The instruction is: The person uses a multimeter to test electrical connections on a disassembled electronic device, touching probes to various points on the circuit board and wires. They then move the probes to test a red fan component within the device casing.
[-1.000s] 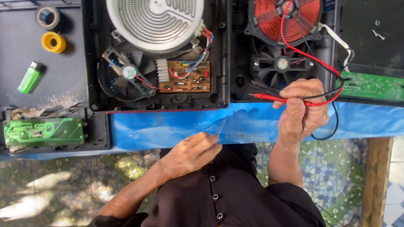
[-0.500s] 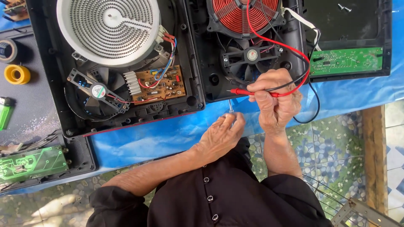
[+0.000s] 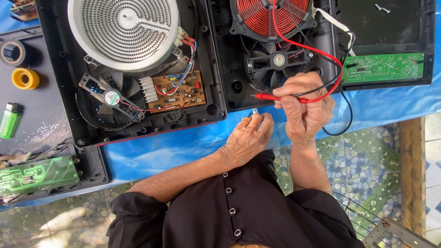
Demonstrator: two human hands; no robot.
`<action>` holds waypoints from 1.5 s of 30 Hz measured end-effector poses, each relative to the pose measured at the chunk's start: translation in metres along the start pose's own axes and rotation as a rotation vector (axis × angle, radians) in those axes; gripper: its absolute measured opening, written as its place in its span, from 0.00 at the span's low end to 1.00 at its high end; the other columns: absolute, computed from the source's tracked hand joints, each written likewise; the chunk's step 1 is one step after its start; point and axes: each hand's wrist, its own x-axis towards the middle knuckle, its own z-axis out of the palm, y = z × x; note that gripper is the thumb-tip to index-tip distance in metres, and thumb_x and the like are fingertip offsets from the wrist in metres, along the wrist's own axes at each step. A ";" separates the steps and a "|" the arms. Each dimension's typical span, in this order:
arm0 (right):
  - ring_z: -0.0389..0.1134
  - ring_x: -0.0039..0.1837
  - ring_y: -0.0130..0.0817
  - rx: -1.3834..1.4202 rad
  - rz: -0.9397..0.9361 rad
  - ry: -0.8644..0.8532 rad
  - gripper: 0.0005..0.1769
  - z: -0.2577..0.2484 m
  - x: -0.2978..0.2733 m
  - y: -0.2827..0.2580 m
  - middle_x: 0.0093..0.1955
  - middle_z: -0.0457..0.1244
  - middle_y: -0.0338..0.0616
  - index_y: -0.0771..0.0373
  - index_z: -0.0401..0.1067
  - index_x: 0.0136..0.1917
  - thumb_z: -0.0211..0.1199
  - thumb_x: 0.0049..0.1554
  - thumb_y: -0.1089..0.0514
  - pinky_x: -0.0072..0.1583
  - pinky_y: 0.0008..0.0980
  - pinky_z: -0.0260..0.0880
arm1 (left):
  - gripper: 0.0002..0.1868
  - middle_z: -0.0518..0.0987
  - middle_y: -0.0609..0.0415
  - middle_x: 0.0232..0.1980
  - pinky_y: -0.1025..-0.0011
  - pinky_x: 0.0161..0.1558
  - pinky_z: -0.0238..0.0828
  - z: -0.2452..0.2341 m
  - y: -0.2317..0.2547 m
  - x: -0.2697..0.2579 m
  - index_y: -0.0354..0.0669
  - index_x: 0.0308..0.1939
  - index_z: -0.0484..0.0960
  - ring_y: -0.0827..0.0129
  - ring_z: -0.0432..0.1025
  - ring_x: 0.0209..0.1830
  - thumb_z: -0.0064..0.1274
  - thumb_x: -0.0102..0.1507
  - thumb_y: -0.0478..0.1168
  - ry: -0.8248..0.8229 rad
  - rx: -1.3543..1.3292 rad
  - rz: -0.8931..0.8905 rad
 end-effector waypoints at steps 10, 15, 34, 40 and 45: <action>0.69 0.37 0.37 0.077 0.059 -0.134 0.13 0.021 0.038 -0.008 0.42 0.66 0.54 0.75 0.76 0.47 0.62 0.66 0.60 0.42 0.32 0.74 | 0.25 0.74 0.42 0.52 0.53 0.48 0.76 -0.136 -0.111 0.045 0.34 0.64 0.74 0.44 0.73 0.48 0.65 0.65 0.32 0.309 -0.554 -0.417; 0.71 0.43 0.43 0.167 0.075 -0.216 0.06 0.060 0.055 -0.009 0.45 0.67 0.54 0.72 0.76 0.51 0.63 0.65 0.65 0.49 0.38 0.76 | 0.20 0.78 0.44 0.50 0.57 0.49 0.76 -0.137 -0.135 0.053 0.35 0.59 0.78 0.49 0.73 0.45 0.65 0.65 0.35 0.354 -0.621 -0.384; 0.69 0.50 0.38 0.234 0.202 -0.320 0.06 0.108 0.076 0.047 0.50 0.66 0.52 0.70 0.80 0.53 0.66 0.62 0.70 0.54 0.37 0.73 | 0.04 0.82 0.43 0.37 0.62 0.40 0.78 -0.175 -0.230 0.026 0.36 0.49 0.82 0.53 0.79 0.34 0.54 0.71 0.32 0.383 -0.622 -0.475; 0.67 0.54 0.33 0.415 0.434 -0.296 0.08 0.118 0.067 0.048 0.52 0.65 0.52 0.70 0.79 0.54 0.66 0.60 0.72 0.60 0.34 0.72 | 0.05 0.83 0.46 0.38 0.66 0.40 0.79 -0.165 -0.229 0.004 0.42 0.50 0.81 0.61 0.79 0.35 0.53 0.72 0.36 0.355 -0.753 -0.607; 0.70 0.52 0.39 0.260 0.284 -0.332 0.08 0.122 0.064 0.055 0.51 0.65 0.51 0.68 0.80 0.54 0.66 0.61 0.71 0.57 0.35 0.72 | 0.09 0.83 0.47 0.39 0.64 0.40 0.78 -0.183 -0.226 0.005 0.43 0.52 0.83 0.58 0.80 0.36 0.58 0.68 0.32 0.277 -0.640 -0.610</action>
